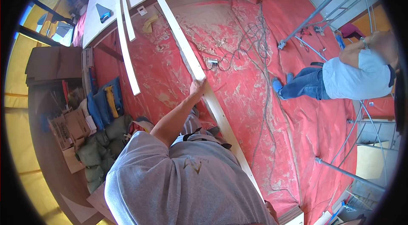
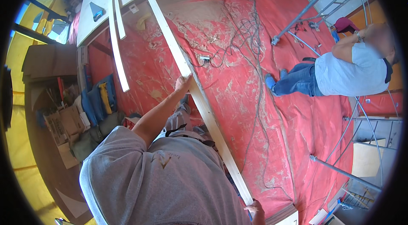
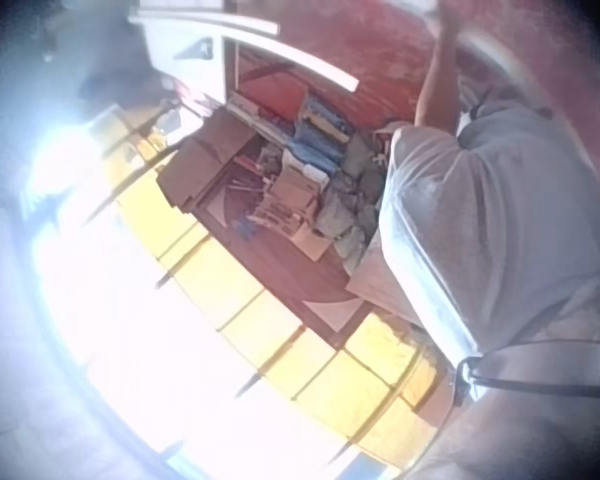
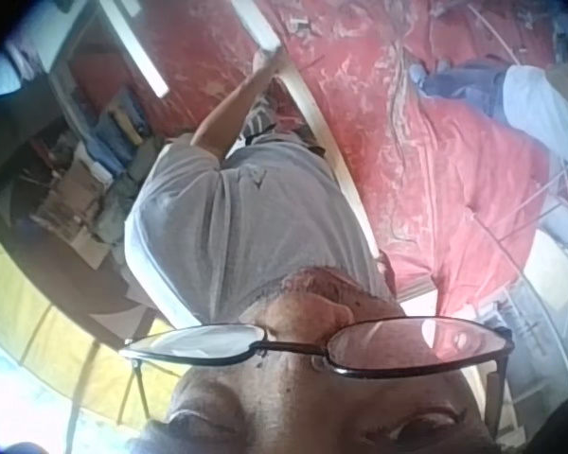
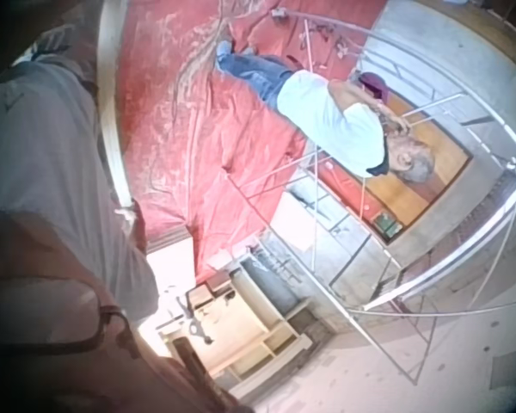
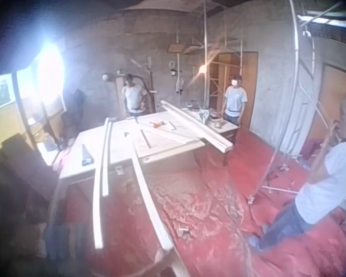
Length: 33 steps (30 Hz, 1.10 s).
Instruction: The person assembles a wooden door frame and panel using a power drill to drive screws into wood boards laid out on a table, occasionally moving boards and checking alignment by hand.
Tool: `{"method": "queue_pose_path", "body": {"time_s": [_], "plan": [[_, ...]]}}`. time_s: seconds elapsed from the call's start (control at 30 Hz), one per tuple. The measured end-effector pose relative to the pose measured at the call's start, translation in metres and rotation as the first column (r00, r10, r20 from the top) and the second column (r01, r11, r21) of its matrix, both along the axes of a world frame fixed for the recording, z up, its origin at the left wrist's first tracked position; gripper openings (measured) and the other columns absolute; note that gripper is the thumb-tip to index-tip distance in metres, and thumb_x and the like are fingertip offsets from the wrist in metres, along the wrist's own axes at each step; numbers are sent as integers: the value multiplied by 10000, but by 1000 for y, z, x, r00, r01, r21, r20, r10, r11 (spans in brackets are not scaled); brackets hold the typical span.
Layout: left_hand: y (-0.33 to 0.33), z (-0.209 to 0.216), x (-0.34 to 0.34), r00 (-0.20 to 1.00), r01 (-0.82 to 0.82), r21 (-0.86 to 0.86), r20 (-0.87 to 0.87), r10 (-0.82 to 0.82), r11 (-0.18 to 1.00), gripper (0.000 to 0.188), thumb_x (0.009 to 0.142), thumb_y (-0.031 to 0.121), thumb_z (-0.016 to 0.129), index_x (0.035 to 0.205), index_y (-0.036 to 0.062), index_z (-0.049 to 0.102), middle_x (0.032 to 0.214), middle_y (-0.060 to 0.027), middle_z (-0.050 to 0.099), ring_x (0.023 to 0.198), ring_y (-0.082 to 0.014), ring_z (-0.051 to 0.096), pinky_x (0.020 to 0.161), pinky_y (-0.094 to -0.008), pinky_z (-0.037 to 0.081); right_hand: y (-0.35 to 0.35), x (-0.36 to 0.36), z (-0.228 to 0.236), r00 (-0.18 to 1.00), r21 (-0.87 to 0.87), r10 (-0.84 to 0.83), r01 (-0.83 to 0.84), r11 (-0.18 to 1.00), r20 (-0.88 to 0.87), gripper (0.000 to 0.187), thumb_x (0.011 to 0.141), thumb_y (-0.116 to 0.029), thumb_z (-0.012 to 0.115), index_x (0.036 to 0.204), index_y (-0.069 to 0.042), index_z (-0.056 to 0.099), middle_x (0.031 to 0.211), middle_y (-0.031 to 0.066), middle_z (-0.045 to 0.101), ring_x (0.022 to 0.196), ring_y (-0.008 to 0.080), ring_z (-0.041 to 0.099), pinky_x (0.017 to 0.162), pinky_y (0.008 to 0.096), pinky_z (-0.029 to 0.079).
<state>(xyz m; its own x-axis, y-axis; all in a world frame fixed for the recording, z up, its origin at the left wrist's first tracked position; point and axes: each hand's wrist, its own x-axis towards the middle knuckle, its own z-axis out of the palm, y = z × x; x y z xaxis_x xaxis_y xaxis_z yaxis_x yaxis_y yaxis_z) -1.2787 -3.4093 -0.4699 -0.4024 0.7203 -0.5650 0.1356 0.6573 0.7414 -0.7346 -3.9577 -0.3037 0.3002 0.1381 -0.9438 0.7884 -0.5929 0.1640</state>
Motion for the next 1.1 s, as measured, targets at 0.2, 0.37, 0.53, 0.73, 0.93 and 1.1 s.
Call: {"method": "queue_pose_path", "body": {"time_s": [0.2, 0.37, 0.53, 0.73, 0.93, 1.1], "plan": [[-2, 9, -2, 999, 11, -42, -39, -13, 999, 742, 909, 631, 692, 1198, -47, 606, 1078, -246, 710, 901, -332, 743, 726, -427, 597, -14, 12, -16, 999, -28, -23, 22, 999, -33, 704, 616, -293, 916, 1211, 4, 687, 1139, 236, 743, 1071, 357, 724, 929, 434, 579], [-4, 16, 4, 1000, 19, -13, 6, -19, 1000, 737, 915, 631, 690, 1190, -46, 596, 1074, -249, 706, 895, -338, 743, 707, -425, 604, -17, 11, -11, 999, -30, -29, 28, 999, -26, 709, 603, -287, 912, 1209, 5, 688, 1140, 235, 743, 1074, 357, 723, 933, 430, 579], [-4, 11, 0, 1000, 21, -7, 1, -21, 1000, 723, 921, 611, 694, 1185, -54, 587, 1059, -232, 706, 886, -323, 744, 650, -414, 616, -8, 10, -8, 999, -27, -20, 19, 999, -30, 715, 590, -281, 908, 1207, 5, 690, 1141, 235, 743, 1077, 356, 722, 938, 425, 579], [0, 22, 3, 999, 0, -26, 45, 1, 1000, 695, 927, 583, 700, 1175, -56, 589, 1040, -216, 706, 851, -306, 744, 622, -414, 626, -4, 11, -11, 999, -15, -14, 13, 1000, -44, 721, 574, -274, 903, 1205, 6, 692, 1143, 234, 743, 1081, 355, 722, 944, 420, 580], [7, 10, -4, 994, -11, -21, 107, 13, 1000, 656, 926, 558, 710, 1183, -35, 600, 1050, -186, 710, 858, -281, 749, 590, -397, 634, 13, -2, -4, 999, -64, -20, 17, 998, -47, 711, 567, -259, 890, 1198, 3, 696, 1146, 234, 742, 1087, 352, 721, 947, 418, 581], [16, 16, -8, 997, -22, -26, 76, 24, 999, 627, 924, 538, 717, 1166, -30, 608, 1022, -167, 716, 852, -278, 752, 583, -399, 644, 34, -18, 12, 1000, -9, 2, -2, 1000, -20, 685, 571, -252, 879, 1186, -6, 704, 1139, 231, 744, 1079, 351, 723, 937, 422, 584]]}}
